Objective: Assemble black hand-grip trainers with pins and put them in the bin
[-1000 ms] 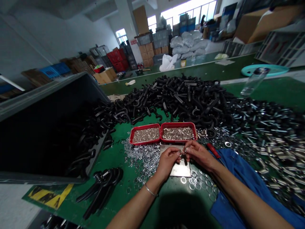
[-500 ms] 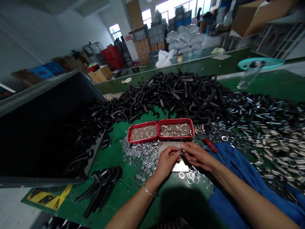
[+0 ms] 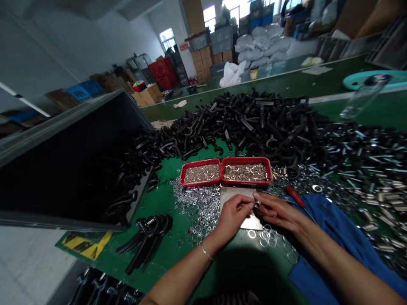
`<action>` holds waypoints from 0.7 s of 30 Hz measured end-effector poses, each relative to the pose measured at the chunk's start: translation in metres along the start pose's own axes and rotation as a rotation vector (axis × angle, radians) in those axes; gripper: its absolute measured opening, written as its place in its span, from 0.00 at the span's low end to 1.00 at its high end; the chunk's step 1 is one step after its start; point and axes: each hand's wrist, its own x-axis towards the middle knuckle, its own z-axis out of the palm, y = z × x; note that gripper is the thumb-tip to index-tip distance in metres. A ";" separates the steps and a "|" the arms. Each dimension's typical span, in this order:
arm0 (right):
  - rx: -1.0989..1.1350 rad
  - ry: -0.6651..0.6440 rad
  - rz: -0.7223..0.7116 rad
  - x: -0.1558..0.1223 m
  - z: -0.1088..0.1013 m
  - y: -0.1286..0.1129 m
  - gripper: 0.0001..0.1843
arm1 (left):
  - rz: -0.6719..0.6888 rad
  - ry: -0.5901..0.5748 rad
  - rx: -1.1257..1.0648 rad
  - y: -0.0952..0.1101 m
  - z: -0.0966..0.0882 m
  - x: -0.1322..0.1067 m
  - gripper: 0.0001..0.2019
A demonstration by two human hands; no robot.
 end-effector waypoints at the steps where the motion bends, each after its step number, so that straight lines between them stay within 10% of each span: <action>1: -0.006 -0.004 0.000 0.000 0.000 0.000 0.19 | 0.021 -0.015 0.034 0.001 0.000 -0.001 0.11; 10: -0.025 -0.040 0.021 0.002 -0.007 0.005 0.18 | 0.292 -0.027 0.296 0.014 -0.022 -0.010 0.11; 16: -0.434 0.154 -0.280 -0.004 0.017 0.006 0.20 | 0.357 -0.065 0.549 0.032 -0.040 -0.034 0.15; 21: -0.784 0.241 -0.441 -0.022 0.024 -0.016 0.20 | 0.077 0.063 1.030 0.067 -0.148 -0.037 0.13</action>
